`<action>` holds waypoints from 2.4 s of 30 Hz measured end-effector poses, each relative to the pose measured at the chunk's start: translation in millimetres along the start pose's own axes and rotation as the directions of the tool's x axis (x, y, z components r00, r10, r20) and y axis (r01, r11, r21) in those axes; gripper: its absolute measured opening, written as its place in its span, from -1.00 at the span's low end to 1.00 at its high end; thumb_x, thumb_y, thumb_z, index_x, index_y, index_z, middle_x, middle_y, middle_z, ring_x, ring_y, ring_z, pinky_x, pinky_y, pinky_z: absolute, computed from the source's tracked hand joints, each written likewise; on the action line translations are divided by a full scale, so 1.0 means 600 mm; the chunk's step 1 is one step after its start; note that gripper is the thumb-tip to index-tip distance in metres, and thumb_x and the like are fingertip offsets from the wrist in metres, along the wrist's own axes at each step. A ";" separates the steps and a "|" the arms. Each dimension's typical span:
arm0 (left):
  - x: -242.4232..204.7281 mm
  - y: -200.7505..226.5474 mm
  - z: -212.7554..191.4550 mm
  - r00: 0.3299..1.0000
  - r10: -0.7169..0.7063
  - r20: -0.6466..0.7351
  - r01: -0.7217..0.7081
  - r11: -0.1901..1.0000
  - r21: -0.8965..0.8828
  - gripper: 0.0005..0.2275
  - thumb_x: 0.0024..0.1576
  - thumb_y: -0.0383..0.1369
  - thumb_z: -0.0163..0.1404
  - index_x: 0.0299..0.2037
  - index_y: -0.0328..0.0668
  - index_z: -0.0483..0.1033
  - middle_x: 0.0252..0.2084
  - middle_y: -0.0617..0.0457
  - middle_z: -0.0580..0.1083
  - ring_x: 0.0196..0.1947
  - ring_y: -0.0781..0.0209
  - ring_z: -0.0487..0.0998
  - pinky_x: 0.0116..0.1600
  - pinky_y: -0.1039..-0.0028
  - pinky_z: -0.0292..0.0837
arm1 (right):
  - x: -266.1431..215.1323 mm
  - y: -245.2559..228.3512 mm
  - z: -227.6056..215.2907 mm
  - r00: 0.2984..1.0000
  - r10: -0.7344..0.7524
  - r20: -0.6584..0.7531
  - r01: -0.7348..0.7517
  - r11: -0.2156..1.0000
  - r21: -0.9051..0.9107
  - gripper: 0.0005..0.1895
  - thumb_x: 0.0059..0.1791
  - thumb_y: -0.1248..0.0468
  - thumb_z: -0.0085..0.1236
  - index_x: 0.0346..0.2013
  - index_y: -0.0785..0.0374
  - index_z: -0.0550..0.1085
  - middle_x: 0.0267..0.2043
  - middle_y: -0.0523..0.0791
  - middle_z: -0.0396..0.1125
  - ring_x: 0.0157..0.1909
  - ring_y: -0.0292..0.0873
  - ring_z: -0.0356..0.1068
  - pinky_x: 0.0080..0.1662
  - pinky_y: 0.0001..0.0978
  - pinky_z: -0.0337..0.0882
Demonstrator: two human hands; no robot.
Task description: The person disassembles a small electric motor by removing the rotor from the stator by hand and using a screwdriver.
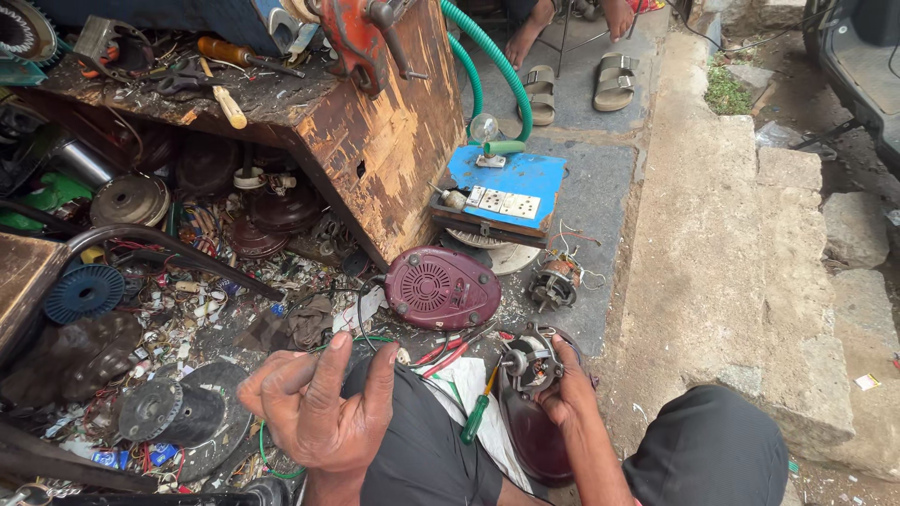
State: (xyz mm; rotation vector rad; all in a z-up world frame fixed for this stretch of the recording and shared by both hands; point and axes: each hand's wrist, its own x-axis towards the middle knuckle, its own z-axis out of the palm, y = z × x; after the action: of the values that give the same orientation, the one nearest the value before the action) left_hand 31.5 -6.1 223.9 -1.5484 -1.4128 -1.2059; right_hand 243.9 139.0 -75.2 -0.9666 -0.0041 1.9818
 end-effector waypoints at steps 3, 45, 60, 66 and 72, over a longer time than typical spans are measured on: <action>0.002 -0.001 0.003 0.999 -0.002 0.036 0.000 0.998 0.059 -0.49 0.03 -0.22 0.43 0.18 0.04 0.51 -0.21 0.19 0.24 -0.05 0.08 0.20 -0.05 0.34 0.26 | -0.001 -0.001 0.003 1.000 -0.001 0.005 0.001 1.000 -0.001 -0.61 0.06 -0.04 0.05 -0.01 0.18 0.48 -0.13 -0.04 0.51 -0.18 -0.02 0.54 -0.22 0.11 0.57; 0.028 0.084 0.064 0.982 0.188 0.005 -0.186 0.976 -0.111 -0.52 0.04 -0.27 0.50 0.13 0.11 0.55 -0.21 0.17 0.29 -0.02 0.10 0.25 0.08 0.17 0.31 | -0.020 -0.004 0.014 0.999 -0.022 0.046 0.024 0.998 -0.057 -0.59 0.08 -0.05 0.00 0.02 0.18 0.46 -0.13 -0.04 0.50 -0.19 -0.06 0.54 -0.27 0.02 0.58; 0.075 0.054 0.082 0.968 0.248 -0.046 -0.247 0.969 0.026 -0.35 0.18 -0.18 0.46 0.37 0.03 0.29 -0.01 0.06 0.21 0.06 -0.01 0.16 0.14 0.09 0.29 | -0.019 -0.006 0.014 0.999 -0.021 0.027 0.023 0.998 -0.053 -0.60 0.09 -0.05 0.00 0.03 0.17 0.46 -0.13 -0.06 0.50 -0.19 -0.06 0.54 -0.28 0.03 0.58; 0.072 0.052 0.082 0.972 0.229 -0.050 -0.227 0.973 0.040 -0.35 0.16 -0.19 0.40 0.39 0.03 0.29 -0.03 0.04 0.21 0.05 -0.01 0.17 0.14 0.11 0.28 | -0.011 -0.005 0.010 0.999 -0.021 0.044 0.023 0.998 -0.051 -0.60 0.08 -0.05 0.00 0.02 0.16 0.47 -0.14 -0.06 0.51 -0.19 -0.06 0.54 -0.29 0.02 0.58; 0.098 0.053 0.087 0.969 0.246 -0.022 -0.245 0.969 0.024 -0.44 0.24 -0.32 0.36 0.38 0.07 0.33 -0.03 0.04 0.21 0.08 -0.04 0.18 0.20 0.06 0.26 | -0.008 -0.002 0.007 1.000 -0.023 0.021 0.024 0.998 -0.061 -0.60 0.07 -0.06 0.02 0.02 0.14 0.47 -0.13 -0.07 0.50 -0.19 -0.06 0.54 -0.28 0.06 0.55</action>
State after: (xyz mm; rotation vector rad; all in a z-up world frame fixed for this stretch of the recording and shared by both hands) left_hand 69.7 57.1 265.8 -1.6339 -1.1738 -1.0536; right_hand 243.6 137.8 -69.1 -0.9808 -0.0876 1.9800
